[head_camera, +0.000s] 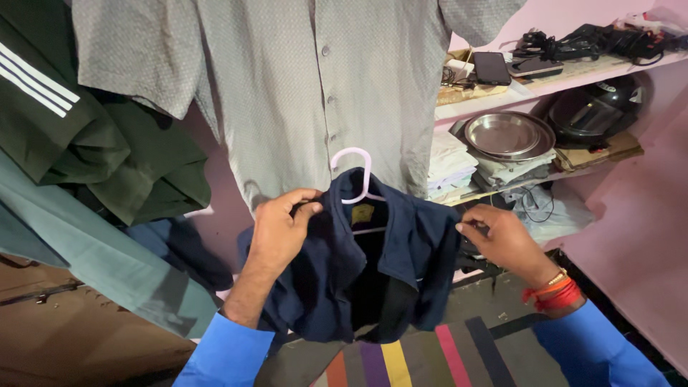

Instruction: The person places a dark blue jacket on a hanger, hangs it on a wall hook, and zips it closed. Then the person places a black jacket on a hanger and hangs it on the same wall hook. Finally, the person picks up a folded white shirt from a pile of clothes.

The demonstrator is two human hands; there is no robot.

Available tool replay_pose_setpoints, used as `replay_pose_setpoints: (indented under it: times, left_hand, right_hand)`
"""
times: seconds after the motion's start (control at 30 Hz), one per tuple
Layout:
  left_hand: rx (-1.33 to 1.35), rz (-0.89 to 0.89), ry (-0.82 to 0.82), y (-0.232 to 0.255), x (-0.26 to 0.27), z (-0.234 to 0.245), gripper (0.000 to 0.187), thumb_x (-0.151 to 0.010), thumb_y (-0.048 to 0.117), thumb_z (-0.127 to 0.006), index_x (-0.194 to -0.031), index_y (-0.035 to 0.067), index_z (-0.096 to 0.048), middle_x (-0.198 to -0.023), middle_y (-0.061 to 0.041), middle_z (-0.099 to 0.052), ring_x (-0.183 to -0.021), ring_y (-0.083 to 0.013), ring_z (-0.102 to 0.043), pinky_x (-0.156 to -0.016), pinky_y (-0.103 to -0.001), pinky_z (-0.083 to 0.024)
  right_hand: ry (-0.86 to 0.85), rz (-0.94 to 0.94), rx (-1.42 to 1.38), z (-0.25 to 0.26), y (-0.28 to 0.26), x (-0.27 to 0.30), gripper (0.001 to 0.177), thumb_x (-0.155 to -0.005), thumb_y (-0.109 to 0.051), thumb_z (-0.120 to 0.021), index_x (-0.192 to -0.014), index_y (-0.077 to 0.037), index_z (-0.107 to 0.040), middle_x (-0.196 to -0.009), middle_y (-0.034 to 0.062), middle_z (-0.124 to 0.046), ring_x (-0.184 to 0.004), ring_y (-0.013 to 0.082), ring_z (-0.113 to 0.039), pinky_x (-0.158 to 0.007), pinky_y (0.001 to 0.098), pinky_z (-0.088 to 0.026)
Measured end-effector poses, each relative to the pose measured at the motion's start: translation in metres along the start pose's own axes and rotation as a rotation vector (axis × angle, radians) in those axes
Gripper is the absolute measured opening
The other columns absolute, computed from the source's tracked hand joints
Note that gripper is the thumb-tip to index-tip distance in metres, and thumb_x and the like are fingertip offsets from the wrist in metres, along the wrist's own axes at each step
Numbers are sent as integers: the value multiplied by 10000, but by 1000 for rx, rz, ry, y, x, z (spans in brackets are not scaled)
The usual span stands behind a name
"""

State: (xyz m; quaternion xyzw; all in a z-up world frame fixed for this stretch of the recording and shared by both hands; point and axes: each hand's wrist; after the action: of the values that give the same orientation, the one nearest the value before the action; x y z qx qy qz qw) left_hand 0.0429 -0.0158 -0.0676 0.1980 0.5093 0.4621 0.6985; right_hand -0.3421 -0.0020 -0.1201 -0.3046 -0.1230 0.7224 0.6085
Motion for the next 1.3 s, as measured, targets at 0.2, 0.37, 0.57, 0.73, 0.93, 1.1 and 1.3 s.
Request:
replay_pose_setpoints:
  times: [0.2, 0.37, 0.57, 0.73, 0.93, 1.1, 1.3]
  left_hand:
    - [-88, -124, 75, -18, -1, 12, 176, -899, 21, -703, -1070, 23, -745, -961, -141, -778, -853, -213, -774, -760, -291, -579]
    - [-11, 0, 83, -27, 1, 6, 181, -901, 26, -693, -1073, 33, -749, -935, -129, -789, -836, -179, -784, -755, -280, -577]
    - [64, 24, 19, -25, 4, -15, 172, -897, 23, -693, -1058, 28, -751, -916, -108, -800, -826, -160, -773, -762, -268, -574]
    - [104, 10, 7, -20, 1, -30, 162, -892, 43, -718, -1048, 32, -761, -902, -97, -803, -805, -127, -760, -744, -259, -567]
    - [156, 82, 25, -35, 9, -30, 142, -909, 53, -716, -1039, 43, -773, -881, -83, -808, -803, -99, -741, -764, -249, -567]
    - [138, -46, -16, -27, 19, -19, 242, -886, 131, -790, -1117, 73, -751, -1037, -101, -806, -911, -169, -764, -832, -288, -568]
    - [-23, 23, -145, -52, 26, 27, 701, -732, 138, -849, -1371, 108, -561, -1214, -173, -659, -1048, -296, -666, -868, -376, -542]
  right_hand:
    - [406, 323, 27, 25, -8, 4, 104, -937, -131, -717, -996, -45, -719, -976, 123, -719, -896, 307, -707, -764, 376, -536]
    - [77, 205, 355, 24, -28, 4, 89, -843, -179, -752, -864, -97, -778, -886, 93, -755, -823, 333, -715, -814, 444, -532]
    - [309, 536, 160, 18, -84, -3, 186, -880, -126, -704, -1049, -53, -721, -1015, 140, -739, -950, 365, -670, -872, 486, -486]
    - [97, 502, -43, 4, -102, -24, 205, -944, -108, -642, -1130, -32, -681, -1038, 168, -713, -965, 379, -677, -824, 415, -537]
    - [26, 452, -45, -14, -99, -23, 240, -875, -163, -746, -1016, 11, -660, -929, 197, -663, -854, 418, -645, -716, 435, -521]
    - [260, 393, 20, -18, -99, -19, 201, -883, -138, -750, -1021, -8, -686, -942, 171, -678, -840, 406, -656, -688, 420, -515]
    - [301, 461, 2, 15, -81, -29, 193, -903, -84, -738, -1057, 7, -667, -952, 162, -650, -856, 377, -643, -731, 394, -501]
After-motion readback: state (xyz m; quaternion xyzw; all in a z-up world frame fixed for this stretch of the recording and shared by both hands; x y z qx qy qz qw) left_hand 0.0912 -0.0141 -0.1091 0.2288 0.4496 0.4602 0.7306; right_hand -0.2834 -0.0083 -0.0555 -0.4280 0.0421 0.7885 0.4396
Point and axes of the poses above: each hand's wrist, its own x-axis away from the middle knuckle, its own z-axis out of the back of the hand, y = z × x
